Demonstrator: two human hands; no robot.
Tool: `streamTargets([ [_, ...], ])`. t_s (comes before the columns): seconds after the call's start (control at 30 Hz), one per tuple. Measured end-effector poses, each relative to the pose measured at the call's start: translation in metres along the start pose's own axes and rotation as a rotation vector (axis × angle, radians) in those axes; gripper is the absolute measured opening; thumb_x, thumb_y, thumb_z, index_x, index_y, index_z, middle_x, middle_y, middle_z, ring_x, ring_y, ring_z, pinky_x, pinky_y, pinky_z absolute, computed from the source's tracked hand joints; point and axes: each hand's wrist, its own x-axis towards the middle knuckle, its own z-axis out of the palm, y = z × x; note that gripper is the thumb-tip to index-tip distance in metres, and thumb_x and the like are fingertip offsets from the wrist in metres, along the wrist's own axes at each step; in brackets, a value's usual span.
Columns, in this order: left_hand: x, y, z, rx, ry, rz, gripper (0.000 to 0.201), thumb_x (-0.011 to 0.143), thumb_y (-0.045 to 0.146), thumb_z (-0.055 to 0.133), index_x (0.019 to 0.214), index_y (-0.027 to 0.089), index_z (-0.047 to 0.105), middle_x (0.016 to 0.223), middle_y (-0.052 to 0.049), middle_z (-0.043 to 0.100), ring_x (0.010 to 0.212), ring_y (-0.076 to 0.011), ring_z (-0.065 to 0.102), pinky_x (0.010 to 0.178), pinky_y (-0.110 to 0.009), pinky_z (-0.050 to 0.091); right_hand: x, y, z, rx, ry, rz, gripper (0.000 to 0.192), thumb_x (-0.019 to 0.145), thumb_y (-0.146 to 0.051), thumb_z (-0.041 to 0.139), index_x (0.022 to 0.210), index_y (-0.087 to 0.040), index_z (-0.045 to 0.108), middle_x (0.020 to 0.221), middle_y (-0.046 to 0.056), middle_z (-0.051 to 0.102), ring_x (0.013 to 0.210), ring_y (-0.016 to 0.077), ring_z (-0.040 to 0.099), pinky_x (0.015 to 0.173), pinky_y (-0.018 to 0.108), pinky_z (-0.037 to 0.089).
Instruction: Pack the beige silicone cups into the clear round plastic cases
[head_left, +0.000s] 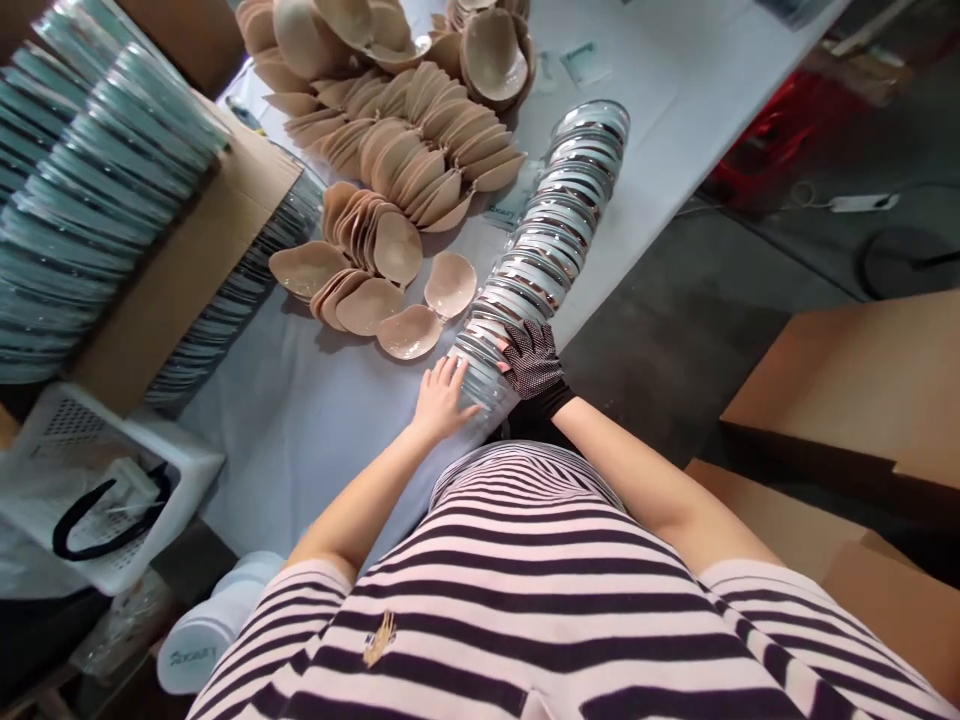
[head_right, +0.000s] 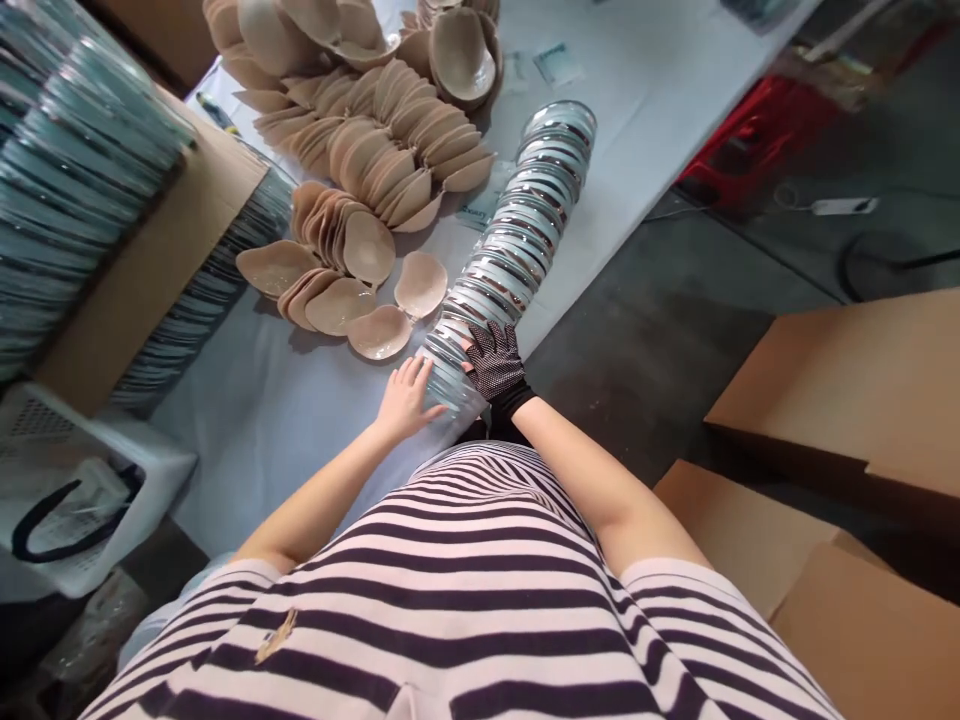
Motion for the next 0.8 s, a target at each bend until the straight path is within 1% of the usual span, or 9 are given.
streamTargets([
  [0.13,0.006,0.012,0.009,0.027,-0.020,-0.034,0.087,0.083,0.053,0.068,0.156,0.019,0.033,0.162,-0.015,0.033,0.151,-0.0350,0.027,0.121,-0.055,0.028,0.017,0.003,-0.011,-0.020,-0.012,-0.066,0.042,0.098,-0.033,0.043,0.131,-0.017,0.063,0.151,0.014,0.050,0.143,0.0375,0.030,0.119,0.062,0.010],
  [0.23,0.013,0.007,0.005,-0.074,-0.021,0.001,0.086,0.082,0.053,0.070,0.154,0.021,0.037,0.161,-0.016,0.035,0.150,-0.0351,0.030,0.121,-0.056,0.027,0.051,0.023,-0.030,-0.021,0.008,-0.141,0.040,0.096,-0.035,0.045,0.126,-0.018,0.067,0.148,0.013,0.053,0.141,0.0365,0.032,0.119,0.061,0.014],
  [0.37,0.029,-0.009,-0.006,-0.226,0.103,-0.064,0.064,0.090,0.047,0.061,0.148,0.024,0.046,0.156,-0.015,0.043,0.148,-0.0330,0.033,0.121,-0.057,0.026,0.138,0.074,-0.063,-0.013,0.028,-0.149,0.042,0.093,-0.031,0.046,0.125,-0.014,0.066,0.140,0.016,0.059,0.131,0.0369,0.044,0.113,0.057,0.028],
  [0.47,0.067,-0.027,-0.017,-0.233,0.251,-0.285,0.057,0.092,0.041,0.058,0.145,0.022,0.049,0.155,-0.016,0.044,0.149,-0.0334,0.031,0.120,-0.057,0.026,0.215,0.097,-0.073,-0.037,-0.085,-0.129,0.042,0.089,-0.026,0.050,0.124,-0.010,0.066,0.125,0.019,0.067,0.116,0.0355,0.054,0.104,0.052,0.040],
  [0.53,0.101,-0.042,-0.023,-0.192,0.261,-0.458,0.060,0.088,0.041,0.064,0.142,0.018,0.052,0.156,-0.019,0.041,0.150,-0.0377,0.026,0.120,-0.061,0.022,0.253,0.087,-0.065,-0.084,-0.208,-0.276,0.045,0.085,-0.024,0.058,0.127,-0.010,0.064,0.128,0.019,0.065,0.118,0.0357,0.053,0.103,0.050,0.040],
  [0.57,0.117,-0.049,-0.026,-0.169,0.219,-0.509,0.056,0.085,0.040,0.067,0.135,0.017,0.058,0.155,-0.020,0.043,0.150,-0.0402,0.025,0.119,-0.065,0.020,0.266,0.075,-0.057,-0.101,-0.273,-0.400,0.048,0.082,-0.022,0.062,0.128,-0.011,0.063,0.132,0.019,0.063,0.122,0.0360,0.051,0.105,0.051,0.038],
  [0.67,0.152,-0.067,-0.030,-0.115,0.031,-0.491,0.022,0.084,0.031,0.066,0.099,0.019,0.074,0.129,-0.019,0.065,0.143,-0.0414,0.037,0.117,-0.071,0.012,0.277,0.024,-0.027,-0.065,-0.473,-0.755,0.059,0.075,-0.017,0.070,0.132,-0.015,0.059,0.144,0.016,0.055,0.130,0.0334,0.045,0.110,0.051,0.033],
  [0.73,0.160,-0.073,-0.033,-0.101,-0.050,-0.445,0.015,0.084,0.023,0.061,0.080,0.021,0.075,0.105,-0.014,0.074,0.128,-0.0361,0.053,0.118,-0.069,0.009,0.274,-0.006,-0.007,-0.015,-0.592,-0.828,0.060,0.072,-0.015,0.072,0.131,-0.012,0.060,0.139,0.017,0.059,0.128,0.0321,0.048,0.109,0.049,0.033],
  [0.8,0.159,-0.075,-0.043,-0.107,-0.086,-0.446,0.019,0.085,0.020,0.058,0.073,0.021,0.073,0.090,-0.011,0.075,0.110,-0.0305,0.064,0.119,-0.063,0.016,0.273,-0.024,0.005,0.034,-0.668,-0.842,0.039,0.078,-0.016,0.068,0.116,-0.008,0.067,0.119,0.020,0.069,0.114,0.0305,0.058,0.102,0.047,0.040],
])
